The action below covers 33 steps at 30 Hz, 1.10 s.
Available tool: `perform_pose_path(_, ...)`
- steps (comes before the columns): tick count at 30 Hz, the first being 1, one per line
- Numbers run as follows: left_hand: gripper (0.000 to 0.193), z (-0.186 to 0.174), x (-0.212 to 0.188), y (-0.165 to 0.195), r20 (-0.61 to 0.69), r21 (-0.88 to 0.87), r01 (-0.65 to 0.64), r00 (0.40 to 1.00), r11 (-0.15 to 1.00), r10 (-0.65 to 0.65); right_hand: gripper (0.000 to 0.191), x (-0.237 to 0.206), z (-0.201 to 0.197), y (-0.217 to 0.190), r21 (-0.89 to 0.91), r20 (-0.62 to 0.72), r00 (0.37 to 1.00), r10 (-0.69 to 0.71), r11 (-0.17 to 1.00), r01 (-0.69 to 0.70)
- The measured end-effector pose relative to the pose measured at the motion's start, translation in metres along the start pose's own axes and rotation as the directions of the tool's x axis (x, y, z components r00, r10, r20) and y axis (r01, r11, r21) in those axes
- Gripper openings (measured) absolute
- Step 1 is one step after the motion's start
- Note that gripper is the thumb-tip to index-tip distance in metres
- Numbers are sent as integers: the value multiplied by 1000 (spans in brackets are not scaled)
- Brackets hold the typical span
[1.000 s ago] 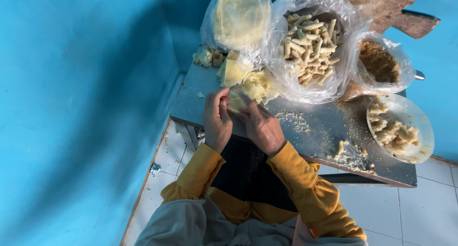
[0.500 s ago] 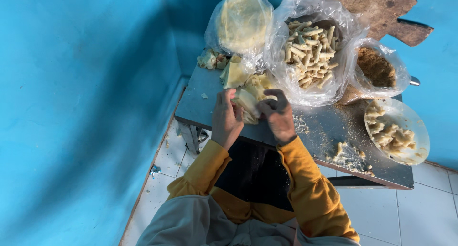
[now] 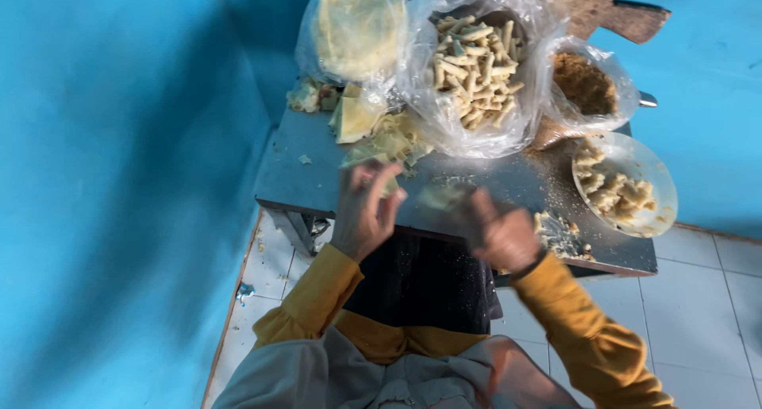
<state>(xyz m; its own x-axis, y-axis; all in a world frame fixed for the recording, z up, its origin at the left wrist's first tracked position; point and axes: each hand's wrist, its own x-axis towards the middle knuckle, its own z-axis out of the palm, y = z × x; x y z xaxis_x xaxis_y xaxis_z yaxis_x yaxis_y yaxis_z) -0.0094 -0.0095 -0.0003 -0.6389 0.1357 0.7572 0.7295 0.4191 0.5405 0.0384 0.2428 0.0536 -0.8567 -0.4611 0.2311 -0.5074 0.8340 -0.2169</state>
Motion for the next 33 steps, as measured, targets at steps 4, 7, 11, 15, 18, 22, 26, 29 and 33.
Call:
perform_pose_path(4,32,12,-6,18,347,45,-219,918,975,191,75,-52,20,2,398,-307,946,-107,889,229)
perform_pose_path(7,28,21,-8,19,403,51,-276,885,960,233,46,-89,6,20,157,-375,898,229,971,-182)
perform_pose_path(11,27,27,-13,15,393,-13,-263,886,965,247,67,-125,-20,40,-337,-405,864,299,829,-445)
perform_pose_path(15,25,29,-14,13,390,-56,-246,887,968,248,66,-132,-20,50,-571,-290,944,157,763,-303)
perform_pose_path(18,25,29,-14,13,383,-84,-230,891,970,245,65,-132,-19,54,-629,-216,965,151,734,-256)
perform_pose_path(22,24,28,-13,13,372,-126,-228,891,965,259,59,-129,-29,58,-608,-184,971,150,759,-232)
perform_pose_path(26,21,28,-13,12,341,-178,-278,883,944,324,27,-114,-36,53,-634,-260,949,179,709,-308)
perform_pose_path(29,18,29,-15,11,363,-194,-240,883,951,297,37,-87,-23,44,-332,-326,913,245,874,-354)
perform_pose_path(33,19,28,-17,8,327,-212,-293,878,932,351,28,-29,8,35,119,-161,956,246,966,-229)
